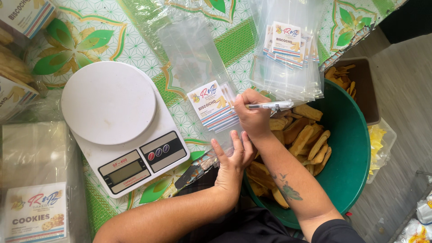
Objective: The person labels plastic bags using a pen, then picks up pieces of bread from a large container and places them into a labeled bag.
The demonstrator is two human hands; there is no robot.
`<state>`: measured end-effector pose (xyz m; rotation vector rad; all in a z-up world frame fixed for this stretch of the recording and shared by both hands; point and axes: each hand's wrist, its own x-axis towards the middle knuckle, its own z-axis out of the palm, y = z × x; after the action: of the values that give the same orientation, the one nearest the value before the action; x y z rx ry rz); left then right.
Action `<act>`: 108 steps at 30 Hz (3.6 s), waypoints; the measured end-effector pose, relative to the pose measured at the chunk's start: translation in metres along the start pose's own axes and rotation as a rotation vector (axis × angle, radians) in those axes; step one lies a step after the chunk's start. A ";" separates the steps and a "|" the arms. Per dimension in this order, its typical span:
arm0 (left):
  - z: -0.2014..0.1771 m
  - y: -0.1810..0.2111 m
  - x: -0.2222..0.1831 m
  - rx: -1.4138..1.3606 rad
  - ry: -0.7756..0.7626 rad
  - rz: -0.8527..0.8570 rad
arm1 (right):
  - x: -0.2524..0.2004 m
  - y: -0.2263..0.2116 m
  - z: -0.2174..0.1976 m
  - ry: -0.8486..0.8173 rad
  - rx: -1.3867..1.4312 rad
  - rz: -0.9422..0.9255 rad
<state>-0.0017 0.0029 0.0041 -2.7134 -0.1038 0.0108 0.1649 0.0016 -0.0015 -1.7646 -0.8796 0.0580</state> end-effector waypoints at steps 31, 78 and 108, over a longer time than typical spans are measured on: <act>0.014 0.021 -0.002 -0.181 -0.017 0.087 | 0.012 -0.039 -0.010 -0.241 -0.567 0.073; 0.001 0.001 0.000 0.027 -0.045 0.058 | -0.007 -0.022 -0.026 -0.119 -0.010 -0.029; 0.014 0.021 0.003 -0.201 -0.080 0.182 | 0.004 -0.047 -0.005 -0.310 -0.697 0.170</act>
<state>0.0026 -0.0103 -0.0179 -2.9143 0.1252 0.1708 0.1447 0.0054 0.0411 -2.5299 -1.0453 0.1536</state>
